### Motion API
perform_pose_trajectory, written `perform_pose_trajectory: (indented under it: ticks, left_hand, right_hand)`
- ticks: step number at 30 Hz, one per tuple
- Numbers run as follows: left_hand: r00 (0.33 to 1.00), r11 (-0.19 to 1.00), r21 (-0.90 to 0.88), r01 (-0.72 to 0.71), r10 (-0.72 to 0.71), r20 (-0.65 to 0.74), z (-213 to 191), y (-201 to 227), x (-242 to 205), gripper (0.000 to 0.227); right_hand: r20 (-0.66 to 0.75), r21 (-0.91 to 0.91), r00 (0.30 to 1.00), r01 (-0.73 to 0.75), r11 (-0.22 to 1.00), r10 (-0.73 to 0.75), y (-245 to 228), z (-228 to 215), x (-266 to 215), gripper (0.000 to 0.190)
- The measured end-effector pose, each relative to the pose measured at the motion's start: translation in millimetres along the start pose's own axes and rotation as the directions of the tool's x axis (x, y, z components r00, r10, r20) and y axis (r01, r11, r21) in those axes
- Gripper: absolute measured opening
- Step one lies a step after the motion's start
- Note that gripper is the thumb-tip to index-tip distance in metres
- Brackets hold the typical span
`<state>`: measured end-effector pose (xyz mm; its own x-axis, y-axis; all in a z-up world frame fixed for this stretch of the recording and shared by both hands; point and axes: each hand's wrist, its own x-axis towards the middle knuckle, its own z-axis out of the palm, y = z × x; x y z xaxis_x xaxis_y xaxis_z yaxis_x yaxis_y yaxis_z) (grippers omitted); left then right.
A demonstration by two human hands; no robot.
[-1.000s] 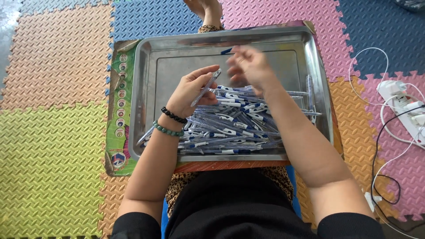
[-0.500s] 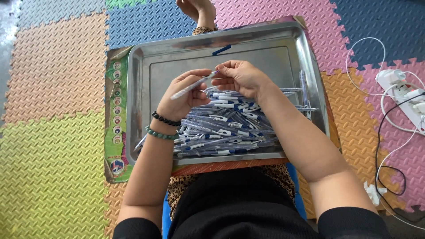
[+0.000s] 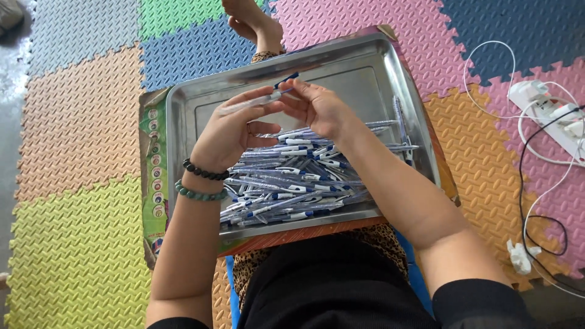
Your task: Manually assembling ballpoint pens by inserting ink refills into barrels and attaching caps.
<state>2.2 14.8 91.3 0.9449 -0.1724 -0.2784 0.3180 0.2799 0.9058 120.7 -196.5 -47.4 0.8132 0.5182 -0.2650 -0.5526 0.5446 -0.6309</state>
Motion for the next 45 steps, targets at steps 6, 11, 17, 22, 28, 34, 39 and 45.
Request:
perform_pose_trajectory:
  ticks: [6,11,17,22,28,34,39,45]
  left_hand:
    - [0.989,0.984,0.113,-0.134,0.141,-0.048,2.3,-9.3,2.1,0.042]
    - [0.97,0.968,0.158,-0.196,0.215,-0.11,-3.6,-18.0,6.4,0.037]
    - [0.934,0.946,0.243,-0.212,0.27,-0.233,-18.4,-4.2,1.8,0.028]
    - [0.853,0.809,0.562,-0.17,0.406,-0.327,-91.6,-10.1,14.9,0.018]
    - [0.813,0.802,0.596,-0.043,0.375,-0.446,-150.4,-21.6,23.2,0.016]
    - [0.775,0.63,0.775,0.044,0.468,-0.424,-181.1,-36.5,31.9,0.066]
    - [0.784,0.238,0.939,0.248,0.52,-0.339,-185.8,-30.3,15.9,0.034]
    - [0.742,-0.185,0.95,0.252,0.668,-0.067,-201.5,-42.4,44.2,0.025]
  right_hand:
    - [0.044,0.07,0.999,-0.002,0.998,-0.001,-14.9,20.8,-22.7,0.022]
    - [0.009,0.123,1.0,-0.001,0.992,0.0,-17.1,3.9,-11.6,0.023]
    - [-0.14,0.091,0.986,0.099,0.991,-0.085,-43.4,12.7,-29.0,0.016]
    - [-0.263,-0.1,0.912,0.297,0.95,-0.313,-71.2,-21.3,-22.9,0.027]
    - [-0.295,-0.6,0.71,0.384,0.702,-0.64,-88.9,-79.8,-9.1,0.013]
    - [-0.286,-0.728,0.666,0.316,0.608,-0.689,-93.5,-86.2,-14.2,0.011]
    - [-0.064,-0.888,0.643,0.312,0.338,-0.763,-94.6,-70.5,-24.9,0.007]
    - [0.04,-0.899,0.599,0.372,0.233,-0.8,-98.0,-55.3,-28.3,0.01]
